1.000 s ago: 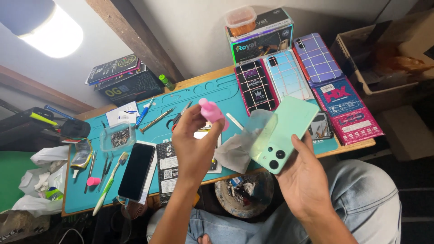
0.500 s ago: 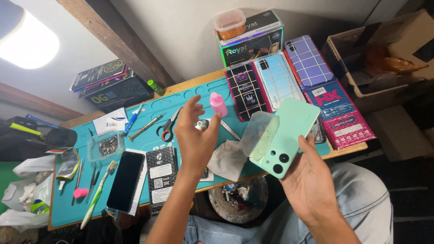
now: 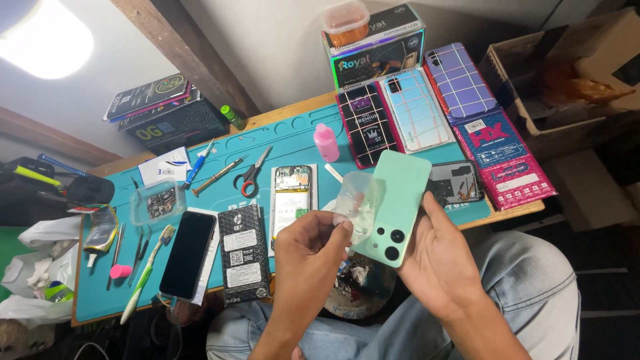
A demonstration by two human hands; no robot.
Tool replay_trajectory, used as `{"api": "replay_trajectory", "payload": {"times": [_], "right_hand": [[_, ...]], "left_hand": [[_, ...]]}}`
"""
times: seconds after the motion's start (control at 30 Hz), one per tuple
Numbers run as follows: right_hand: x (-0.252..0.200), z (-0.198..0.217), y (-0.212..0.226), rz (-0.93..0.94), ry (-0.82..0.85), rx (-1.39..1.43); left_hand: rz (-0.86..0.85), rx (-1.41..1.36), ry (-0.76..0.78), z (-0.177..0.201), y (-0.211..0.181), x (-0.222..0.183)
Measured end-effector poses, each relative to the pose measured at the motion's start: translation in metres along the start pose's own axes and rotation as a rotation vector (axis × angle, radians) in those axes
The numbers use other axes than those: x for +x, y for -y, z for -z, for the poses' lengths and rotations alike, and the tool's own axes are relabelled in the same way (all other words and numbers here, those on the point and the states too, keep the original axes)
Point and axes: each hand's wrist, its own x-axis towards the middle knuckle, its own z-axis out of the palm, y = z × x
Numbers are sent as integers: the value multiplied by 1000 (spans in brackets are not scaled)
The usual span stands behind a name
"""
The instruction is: Cleaning the back surface of a smartphone and applying a protective film.
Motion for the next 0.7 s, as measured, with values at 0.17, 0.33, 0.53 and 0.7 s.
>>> {"api": "replay_trajectory", "payload": {"times": [0.17,0.33,0.53,0.7], "right_hand": [[6,5,-1,-70,46,-25],[22,12,1,-63,96,-76],[46,26,-3,37,136,-102],[68,46,-9,48,150,-11]], "left_hand": [[-39,54,-10,4,7,-6],[14,42,4,2,-1,-7],[48,-5,31,-12,-4,-3],[45,55,44,-21,-1,-2]]}}
